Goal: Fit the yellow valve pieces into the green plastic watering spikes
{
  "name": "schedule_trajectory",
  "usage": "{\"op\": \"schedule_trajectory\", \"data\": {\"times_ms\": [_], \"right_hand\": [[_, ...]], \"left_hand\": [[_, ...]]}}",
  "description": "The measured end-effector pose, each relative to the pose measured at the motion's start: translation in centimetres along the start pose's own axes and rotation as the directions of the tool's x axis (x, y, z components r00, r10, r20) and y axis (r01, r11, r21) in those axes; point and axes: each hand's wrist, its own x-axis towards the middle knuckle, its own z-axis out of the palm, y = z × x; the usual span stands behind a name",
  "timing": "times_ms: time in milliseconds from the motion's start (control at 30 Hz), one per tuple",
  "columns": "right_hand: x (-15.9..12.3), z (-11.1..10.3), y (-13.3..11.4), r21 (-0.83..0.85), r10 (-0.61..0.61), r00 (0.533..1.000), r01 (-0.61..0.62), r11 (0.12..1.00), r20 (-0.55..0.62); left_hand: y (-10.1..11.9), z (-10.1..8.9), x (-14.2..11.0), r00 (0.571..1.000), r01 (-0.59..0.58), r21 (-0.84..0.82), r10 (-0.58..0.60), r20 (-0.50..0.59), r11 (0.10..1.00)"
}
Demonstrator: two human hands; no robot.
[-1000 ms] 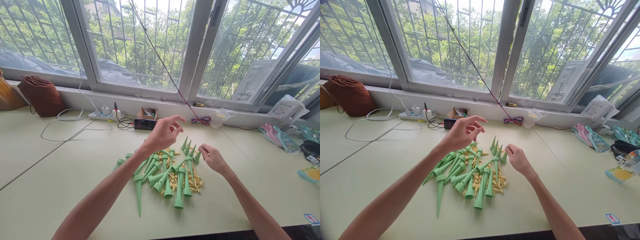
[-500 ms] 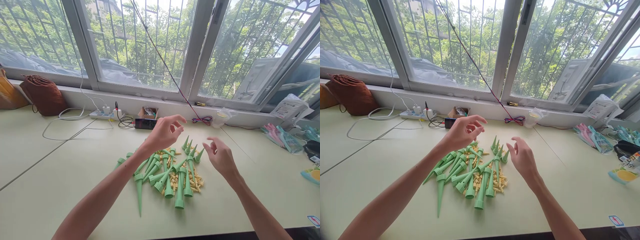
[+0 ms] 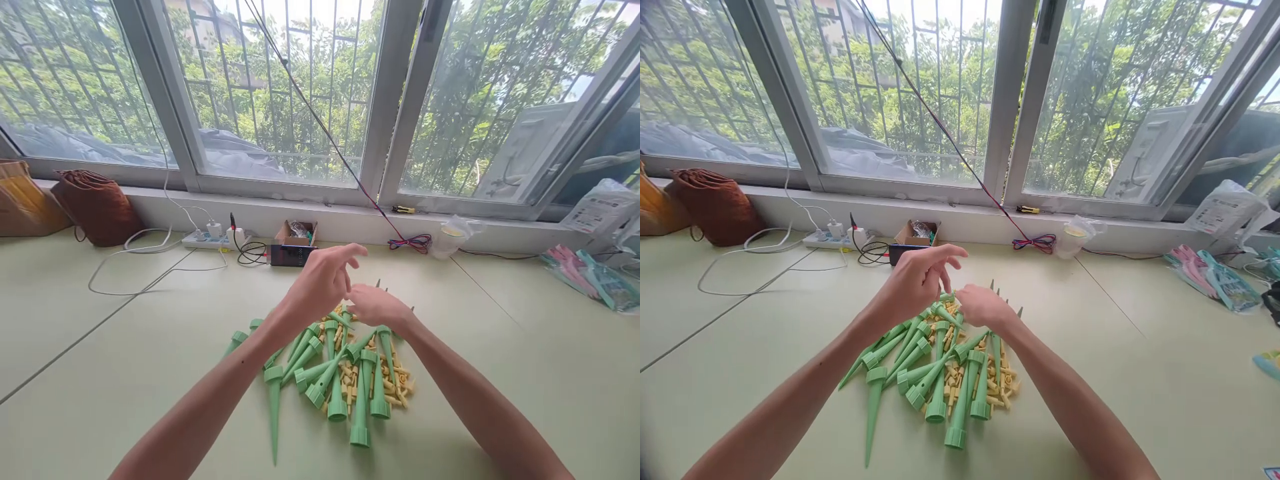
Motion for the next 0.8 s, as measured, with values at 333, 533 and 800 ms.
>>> {"op": "schedule_trajectory", "data": {"times_ms": [333,533,800], "right_hand": [[1.3,1.9,1.0,-0.011,-0.082,0.996,0.082,0.997,0.021],[1.1,1.7,0.4,0.01,-0.048,0.999,0.048,0.999,0.019],[0.8,1.1,0.4,-0.031,-0.113,0.993,0.113,0.993,-0.017]], "left_hand": [[-0.4,1.5,-0.4,0.994,-0.019,0.116,0.006,0.109,0.993],[0.1,2.0,-0.9,0.979,-0.037,0.165,0.002,0.204,0.986],[0.4,1.4,-0.9,0.969,-0.041,0.214,-0.013,0.247,0.976]]}}
